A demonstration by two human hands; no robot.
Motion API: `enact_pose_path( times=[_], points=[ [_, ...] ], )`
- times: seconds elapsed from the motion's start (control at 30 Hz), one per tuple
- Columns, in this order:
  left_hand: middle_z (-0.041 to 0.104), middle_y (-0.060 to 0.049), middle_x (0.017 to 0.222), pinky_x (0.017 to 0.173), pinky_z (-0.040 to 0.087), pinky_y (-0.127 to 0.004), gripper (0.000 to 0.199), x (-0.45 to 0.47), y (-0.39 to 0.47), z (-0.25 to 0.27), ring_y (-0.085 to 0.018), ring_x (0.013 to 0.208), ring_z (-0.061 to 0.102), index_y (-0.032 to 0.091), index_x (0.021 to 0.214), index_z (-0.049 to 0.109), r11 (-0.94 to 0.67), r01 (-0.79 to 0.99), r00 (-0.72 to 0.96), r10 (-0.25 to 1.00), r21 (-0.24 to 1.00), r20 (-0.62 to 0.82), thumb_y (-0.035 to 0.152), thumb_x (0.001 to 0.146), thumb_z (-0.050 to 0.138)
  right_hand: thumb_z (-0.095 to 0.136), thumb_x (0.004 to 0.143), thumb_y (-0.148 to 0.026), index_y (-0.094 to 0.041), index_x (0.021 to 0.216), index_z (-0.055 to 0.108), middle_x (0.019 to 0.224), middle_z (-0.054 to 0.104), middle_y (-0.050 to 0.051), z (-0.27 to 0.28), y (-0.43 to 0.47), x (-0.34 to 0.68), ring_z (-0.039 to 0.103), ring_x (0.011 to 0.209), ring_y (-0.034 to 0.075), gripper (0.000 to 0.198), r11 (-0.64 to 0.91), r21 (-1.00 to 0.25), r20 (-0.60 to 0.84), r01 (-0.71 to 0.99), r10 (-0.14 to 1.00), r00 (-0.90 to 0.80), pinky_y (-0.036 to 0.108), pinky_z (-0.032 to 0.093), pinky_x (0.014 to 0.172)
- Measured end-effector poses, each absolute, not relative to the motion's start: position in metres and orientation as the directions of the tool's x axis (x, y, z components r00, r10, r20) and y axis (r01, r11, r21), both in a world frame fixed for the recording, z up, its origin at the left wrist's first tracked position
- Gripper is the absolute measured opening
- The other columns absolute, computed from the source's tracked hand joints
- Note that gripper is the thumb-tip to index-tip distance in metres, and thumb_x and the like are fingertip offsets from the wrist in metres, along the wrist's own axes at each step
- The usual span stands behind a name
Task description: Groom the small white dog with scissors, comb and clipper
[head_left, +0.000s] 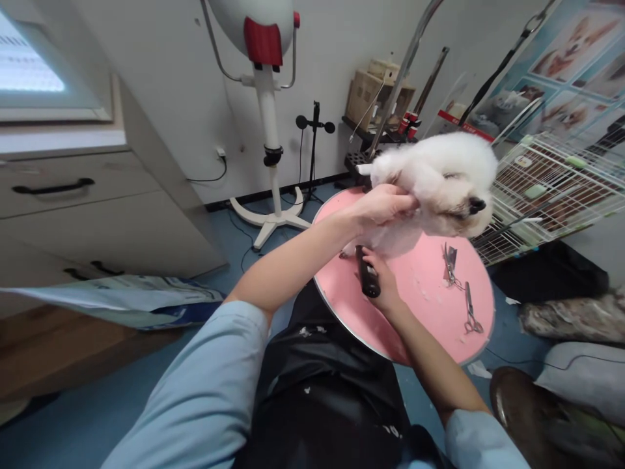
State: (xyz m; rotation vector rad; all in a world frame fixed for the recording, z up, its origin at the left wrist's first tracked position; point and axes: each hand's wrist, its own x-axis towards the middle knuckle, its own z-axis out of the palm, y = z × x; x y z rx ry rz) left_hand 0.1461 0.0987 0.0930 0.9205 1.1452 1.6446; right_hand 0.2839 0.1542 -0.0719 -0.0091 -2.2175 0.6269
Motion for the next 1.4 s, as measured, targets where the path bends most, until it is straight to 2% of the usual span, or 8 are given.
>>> enact_pose_path(
  times=[0.13,0.33,0.47,0.57,0.73,0.93,1.17,1.4],
  points=[
    [0.040,0.003,0.050,0.045,0.014,-0.025,0.028,0.146,0.098,0.090,-0.003,0.041,0.027,0.014,0.060,0.053,-0.192,-0.281,-0.346,0.934,0.940,0.087,0.010,0.087,0.057,0.065,0.085,-0.025,-0.025,0.114,0.060,0.124,0.066,0.010,-0.098,0.168,0.303,0.066,0.112,0.026,0.029,0.916,-0.360,0.735,-0.177,0.162,-0.658,0.042,0.060,0.090],
    [0.034,0.005,0.050,0.045,0.013,-0.024,0.029,0.149,0.099,0.088,-0.002,0.041,0.026,0.015,0.059,0.050,-0.235,-0.340,-0.424,0.903,0.911,0.075,0.014,0.083,0.067,0.051,0.082,-0.011,-0.025,0.135,0.054,0.140,0.056,0.012,-0.109,0.184,0.287,0.057,0.127,0.029,0.055,0.941,-0.322,0.528,-0.108,0.084,-0.845,0.042,0.061,0.090],
    [0.031,0.006,0.048,0.043,0.009,-0.024,0.030,0.151,0.097,0.087,-0.002,0.040,0.023,0.016,0.062,0.051,-0.234,-0.352,-0.446,0.893,0.906,0.058,0.023,0.080,0.074,0.048,0.087,-0.011,-0.025,0.135,0.053,0.144,0.053,0.011,-0.108,0.172,0.291,0.054,0.130,0.026,0.050,0.956,-0.267,0.535,-0.122,0.042,-0.844,0.040,0.058,0.095],
    [0.030,0.007,0.048,0.042,0.009,-0.022,0.032,0.152,0.096,0.087,-0.001,0.039,0.024,0.016,0.063,0.049,-0.235,-0.363,-0.454,0.889,0.902,0.049,0.023,0.081,0.075,0.050,0.089,-0.014,-0.025,0.135,0.053,0.148,0.048,0.012,-0.107,0.161,0.284,0.052,0.132,0.028,0.048,0.959,-0.276,0.571,-0.067,0.107,-0.814,0.041,0.057,0.096],
    [0.035,0.006,0.052,0.040,0.009,-0.019,0.030,0.151,0.093,0.086,0.000,0.039,0.025,0.015,0.063,0.045,-0.254,-0.370,-0.497,0.867,0.894,0.041,0.013,0.088,0.061,0.047,0.082,-0.005,-0.024,0.131,0.056,0.145,0.051,0.012,-0.111,0.160,0.269,0.058,0.124,0.031,0.053,0.929,-0.348,0.393,0.125,0.265,-0.881,0.041,0.061,0.083],
    [0.033,0.008,0.051,0.038,0.011,-0.014,0.025,0.148,0.091,0.083,0.001,0.038,0.026,0.015,0.066,0.046,-0.231,-0.430,-0.475,0.880,0.873,-0.001,0.012,0.083,0.064,0.055,0.084,-0.013,-0.022,0.124,0.060,0.144,0.053,0.014,-0.090,0.177,0.313,0.059,0.124,0.026,0.042,0.954,-0.264,0.478,-0.146,-0.002,-0.878,0.036,0.058,0.088],
    [0.035,0.008,0.053,0.038,0.012,-0.013,0.024,0.154,0.089,0.086,0.002,0.037,0.029,0.015,0.067,0.045,-0.299,-0.510,-0.542,0.840,0.807,-0.031,0.012,0.081,0.065,0.059,0.081,-0.013,-0.024,0.117,0.064,0.137,0.061,0.011,-0.071,0.195,0.317,0.068,0.108,0.022,0.038,0.973,-0.207,0.361,-0.097,-0.016,-0.932,0.028,0.059,0.070],
    [0.034,0.008,0.051,0.038,0.013,-0.013,0.025,0.160,0.091,0.086,0.001,0.036,0.027,0.015,0.064,0.044,-0.300,-0.464,-0.560,0.828,0.834,-0.013,0.013,0.081,0.061,0.056,0.091,-0.023,-0.024,0.117,0.065,0.135,0.063,0.010,-0.051,0.211,0.330,0.070,0.098,0.019,0.028,0.960,-0.124,0.545,-0.251,-0.146,-0.826,0.029,0.057,0.075]
  ],
)
